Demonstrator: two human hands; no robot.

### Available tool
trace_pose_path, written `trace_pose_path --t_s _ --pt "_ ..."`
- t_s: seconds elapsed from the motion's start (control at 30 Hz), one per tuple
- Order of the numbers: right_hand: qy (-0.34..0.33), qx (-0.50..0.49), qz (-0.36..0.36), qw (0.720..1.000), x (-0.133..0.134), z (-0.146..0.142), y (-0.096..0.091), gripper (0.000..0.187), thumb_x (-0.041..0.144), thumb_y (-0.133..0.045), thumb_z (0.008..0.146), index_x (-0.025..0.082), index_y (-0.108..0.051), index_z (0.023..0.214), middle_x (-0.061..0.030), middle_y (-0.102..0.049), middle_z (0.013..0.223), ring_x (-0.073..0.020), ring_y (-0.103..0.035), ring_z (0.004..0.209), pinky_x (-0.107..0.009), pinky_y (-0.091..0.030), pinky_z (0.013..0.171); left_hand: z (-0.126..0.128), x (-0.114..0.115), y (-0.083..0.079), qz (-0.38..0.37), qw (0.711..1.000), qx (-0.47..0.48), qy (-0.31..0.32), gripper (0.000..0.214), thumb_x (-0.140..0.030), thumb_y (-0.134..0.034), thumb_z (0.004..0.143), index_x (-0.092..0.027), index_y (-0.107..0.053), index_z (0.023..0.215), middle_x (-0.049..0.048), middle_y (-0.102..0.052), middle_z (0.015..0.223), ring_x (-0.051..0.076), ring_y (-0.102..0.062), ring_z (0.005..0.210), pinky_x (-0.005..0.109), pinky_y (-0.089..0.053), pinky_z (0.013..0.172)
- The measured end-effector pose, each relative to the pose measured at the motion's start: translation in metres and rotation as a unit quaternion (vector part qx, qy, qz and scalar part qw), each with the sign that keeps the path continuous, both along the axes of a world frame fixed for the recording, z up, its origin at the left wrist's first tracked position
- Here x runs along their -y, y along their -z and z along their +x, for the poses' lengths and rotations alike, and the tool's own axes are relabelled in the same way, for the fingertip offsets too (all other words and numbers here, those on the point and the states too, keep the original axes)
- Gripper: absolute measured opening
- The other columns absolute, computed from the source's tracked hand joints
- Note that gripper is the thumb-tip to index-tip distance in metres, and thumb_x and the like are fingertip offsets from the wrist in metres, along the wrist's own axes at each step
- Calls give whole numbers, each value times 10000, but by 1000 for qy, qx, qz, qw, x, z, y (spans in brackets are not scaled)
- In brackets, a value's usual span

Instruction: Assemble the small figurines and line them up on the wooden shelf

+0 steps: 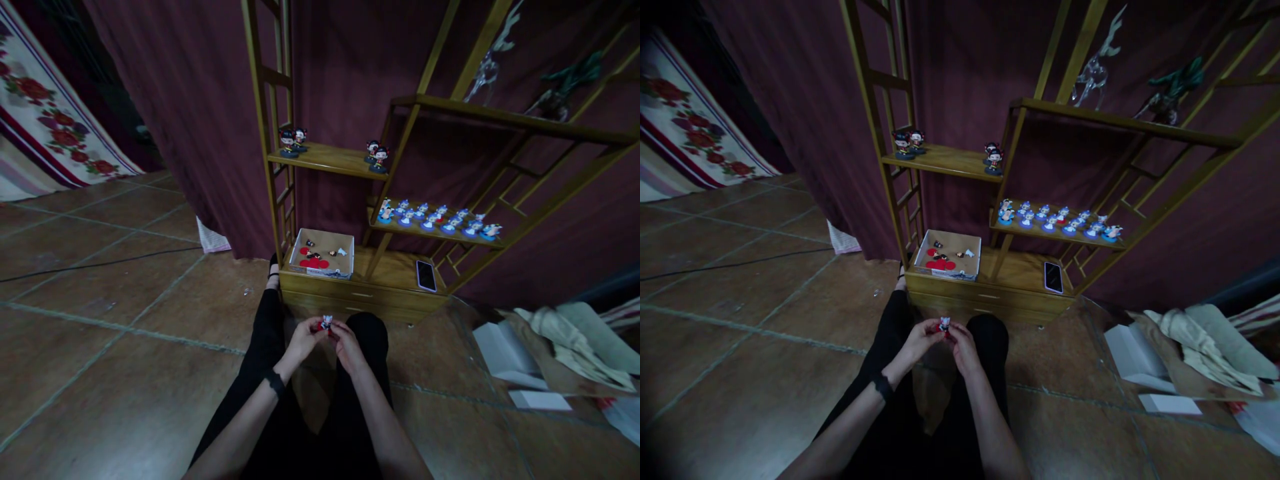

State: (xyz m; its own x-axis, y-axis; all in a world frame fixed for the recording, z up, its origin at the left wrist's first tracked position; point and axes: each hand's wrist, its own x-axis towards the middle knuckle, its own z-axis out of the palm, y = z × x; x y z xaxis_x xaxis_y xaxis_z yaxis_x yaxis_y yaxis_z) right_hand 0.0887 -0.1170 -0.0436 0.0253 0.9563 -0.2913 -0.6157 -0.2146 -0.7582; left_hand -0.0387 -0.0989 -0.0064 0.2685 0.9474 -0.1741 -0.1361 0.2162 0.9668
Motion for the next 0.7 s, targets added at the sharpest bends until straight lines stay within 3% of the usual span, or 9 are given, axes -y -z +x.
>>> trace_pose_path --t_s 0.1,0.23,0.37,0.5,0.7 --pt "-5 -2 4 1000 1 0 -4 231 257 -695 605 179 -643 815 -36 -678 859 -179 -619 812 -303 -466 750 -2 -1 -5 112 985 -128 4 190 -166 -697 589 -170 -660 776 50 -641 758 182 -578 722 280 -434 716" --pt "-12 -9 21 1000 3 0 -6 210 205 -676 598 195 -643 806 -13 -675 847 -171 -609 842 -301 -448 796 -6 2 -8 229 926 -298 36 137 -191 -617 687 -198 -636 822 59 -589 846 196 -563 801 283 -413 763" --pt "5 5 26 1000 3 0 -3 293 171 -689 567 220 -631 850 9 -657 875 -155 -589 857 -295 -439 811 -6 5 -12 282 866 -404 84 233 -197 -525 764 -217 -578 990 66 -548 949 197 -537 891 280 -394 811" --pt "21 41 34 998 3 0 3 339 184 -692 551 233 -609 876 7 -637 895 -158 -572 860 -298 -442 802 -4 5 -16 317 826 -450 118 280 -171 -472 793 -211 -533 1063 83 -529 957 211 -519 917 312 -377 846" --pt "33 82 42 995 0 -1 9 315 170 -678 539 237 -585 833 16 -612 846 -146 -558 807 -271 -445 743 -2 5 -18 335 812 -458 136 306 -168 -445 810 -193 -509 1108 105 -527 976 225 -505 934 346 -356 871"
